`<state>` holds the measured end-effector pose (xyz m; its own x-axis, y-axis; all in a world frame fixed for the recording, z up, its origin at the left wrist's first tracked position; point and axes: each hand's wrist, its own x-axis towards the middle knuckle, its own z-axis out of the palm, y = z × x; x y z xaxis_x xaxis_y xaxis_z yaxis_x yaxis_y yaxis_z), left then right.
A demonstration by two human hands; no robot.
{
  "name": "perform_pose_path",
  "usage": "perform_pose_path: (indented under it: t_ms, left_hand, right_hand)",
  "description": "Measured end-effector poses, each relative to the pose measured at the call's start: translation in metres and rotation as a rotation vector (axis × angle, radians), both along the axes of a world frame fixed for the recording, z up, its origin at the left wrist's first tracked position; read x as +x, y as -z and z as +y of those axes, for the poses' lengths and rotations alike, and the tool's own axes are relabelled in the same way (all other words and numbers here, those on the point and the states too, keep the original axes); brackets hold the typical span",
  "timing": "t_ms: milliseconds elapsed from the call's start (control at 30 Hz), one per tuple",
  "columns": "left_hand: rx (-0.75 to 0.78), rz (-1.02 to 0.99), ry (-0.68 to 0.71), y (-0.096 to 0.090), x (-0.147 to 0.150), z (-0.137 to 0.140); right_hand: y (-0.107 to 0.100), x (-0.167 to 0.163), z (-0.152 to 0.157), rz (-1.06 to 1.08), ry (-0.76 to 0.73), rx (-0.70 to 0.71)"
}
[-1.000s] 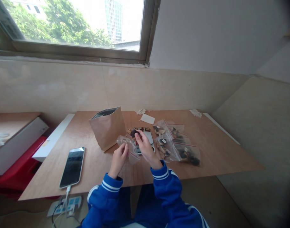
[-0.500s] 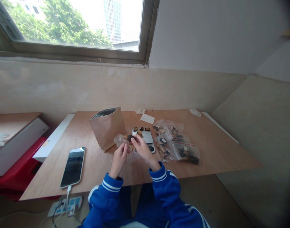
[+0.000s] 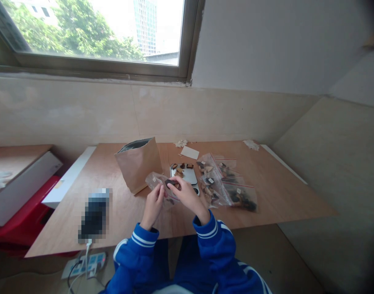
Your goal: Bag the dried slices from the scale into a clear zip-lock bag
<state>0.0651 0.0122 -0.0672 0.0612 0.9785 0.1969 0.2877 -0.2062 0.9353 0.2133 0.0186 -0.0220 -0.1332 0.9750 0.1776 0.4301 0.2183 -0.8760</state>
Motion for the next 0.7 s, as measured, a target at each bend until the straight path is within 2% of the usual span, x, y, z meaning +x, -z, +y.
perform_pose_path:
  t_ms: [200,333,433,600,700]
  left_hand:
    - [-0.010,-0.024,0.007,-0.003,0.002,-0.002]
    - [-0.013,-0.011,-0.024,-0.005,-0.001,-0.002]
    - [-0.012,-0.018,-0.038,-0.007,-0.001,-0.002]
    - [-0.023,-0.020,-0.023,-0.007,-0.001,-0.004]
    - [-0.023,-0.011,-0.027,-0.007,-0.003,-0.004]
  right_hand:
    - [-0.001,-0.003,-0.002,-0.097,0.027,0.044]
    - [0.008,0.009,0.018,-0.140,0.114,0.245]
    - [0.032,0.025,0.049,-0.267,0.146,0.324]
    - [0.082,0.036,0.098,-0.535,0.050,0.217]
    - [0.099,0.033,0.115,-0.605,0.021,0.211]
